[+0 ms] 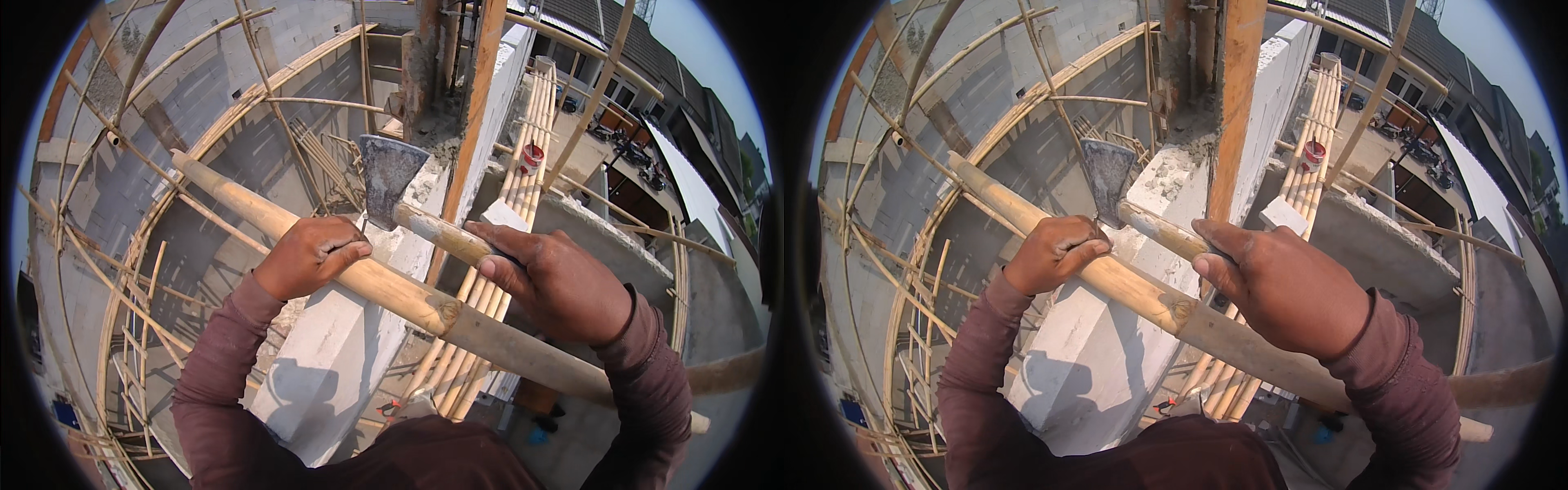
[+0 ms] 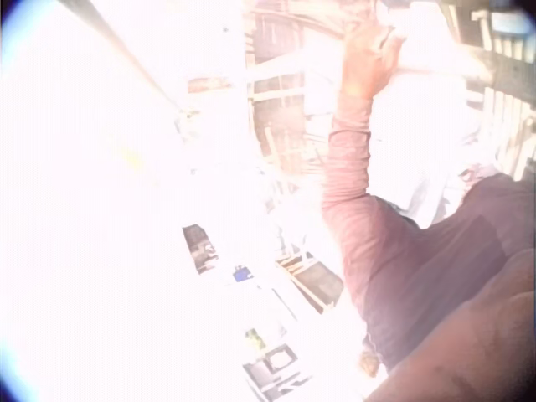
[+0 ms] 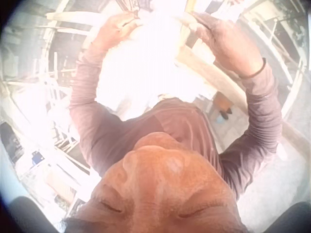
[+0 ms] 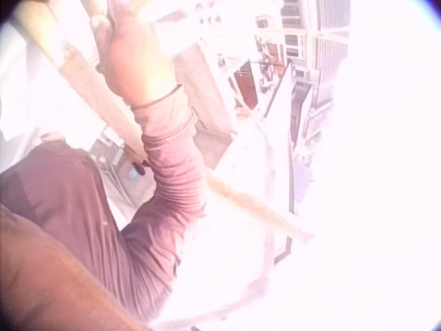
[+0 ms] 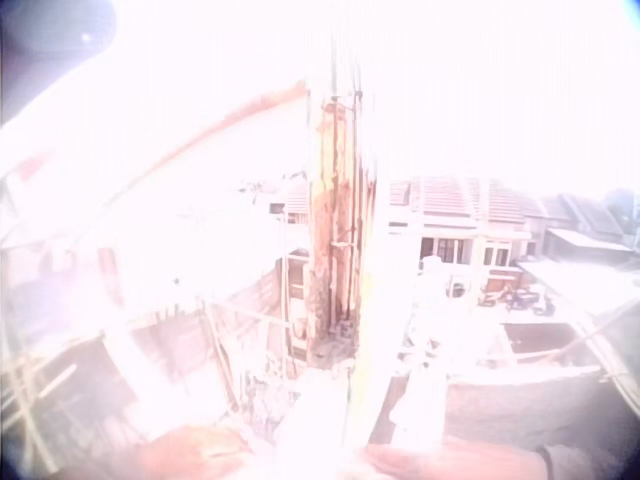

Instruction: The person secures bamboo poles together using wire and an axe. They wrap wire around the intersection of two poles and use the back of an axe head to hammer a nail into the wood to reinforce the joint while balancing on the scaffold.

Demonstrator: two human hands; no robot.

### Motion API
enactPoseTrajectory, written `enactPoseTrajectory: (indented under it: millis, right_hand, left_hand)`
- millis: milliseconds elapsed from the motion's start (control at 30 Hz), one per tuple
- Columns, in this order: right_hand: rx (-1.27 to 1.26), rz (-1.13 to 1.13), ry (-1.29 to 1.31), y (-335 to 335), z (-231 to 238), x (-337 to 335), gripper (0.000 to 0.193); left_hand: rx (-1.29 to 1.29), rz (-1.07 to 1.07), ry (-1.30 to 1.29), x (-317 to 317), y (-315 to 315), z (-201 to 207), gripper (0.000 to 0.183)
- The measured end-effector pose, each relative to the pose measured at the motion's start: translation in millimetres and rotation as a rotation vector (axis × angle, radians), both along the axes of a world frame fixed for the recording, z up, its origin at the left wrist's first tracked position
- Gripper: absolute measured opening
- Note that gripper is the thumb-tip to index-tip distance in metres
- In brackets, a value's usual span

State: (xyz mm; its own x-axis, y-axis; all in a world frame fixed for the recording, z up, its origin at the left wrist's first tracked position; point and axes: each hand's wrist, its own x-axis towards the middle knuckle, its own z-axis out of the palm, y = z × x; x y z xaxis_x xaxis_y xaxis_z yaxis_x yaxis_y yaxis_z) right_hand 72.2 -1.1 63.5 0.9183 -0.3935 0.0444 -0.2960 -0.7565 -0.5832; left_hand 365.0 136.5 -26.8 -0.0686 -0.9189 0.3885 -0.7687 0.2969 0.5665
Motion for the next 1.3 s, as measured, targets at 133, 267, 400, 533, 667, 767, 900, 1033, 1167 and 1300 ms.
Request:
enactPoseTrajectory:
  millis: [133,267,400,533,667,767,900,1033,1167,1300]
  right_hand:
    - [0.139,-0.114,-0.3,11.1,25.3,0.9,0.046]
    - [0.079,-0.107,-0.279,18.5,17.1,3.0,0.044]
    - [-0.002,-0.058,0.022,19.4,17.2,10.6,0.045]
    - [-0.077,-0.039,-0.115,17.1,28.5,7.7,0.047]
    - [0.131,-0.153,-0.508,20.4,28.6,13.7,0.047]
    - [-0.007,-0.085,0.014,26.4,16.9,12.0,0.038]
    - [-0.015,-0.038,-0.095,19.2,23.8,7.6,0.042]
    - [0.122,-0.149,-0.417,23.3,39.9,6.6,0.044]
    - [-0.01,-0.1,0.028,20.2,11.4,12.0,0.041]
    - [-0.001,-0.083,-0.125,9.4,23.4,11.5,0.044]
  left_hand:
    - [0.119,0.05,0.04,-4.7,1.3,7.1,0.031]
    - [0.144,0.061,0.053,-4.9,3.0,9.2,0.023]
    - [0.13,0.002,-0.02,-0.2,1.1,13.1,0.022]
    - [0.054,0.046,-0.008,-2.4,4.8,3.9,0.019]
    - [0.124,0.021,0.017,-1.1,1.9,4.2,0.019]
    - [0.097,-0.01,-0.012,-1.3,0.6,10.1,0.019]
    - [0.132,0.028,-0.012,-2.5,3.7,12.4,0.02]
    - [0.103,-0.007,0.024,-0.7,0.5,9.2,0.019]
    - [0.082,0.003,0.02,-4.8,1.0,7.3,0.018]
    - [0.136,0.014,-0.024,-2.1,1.1,11.1,0.018]
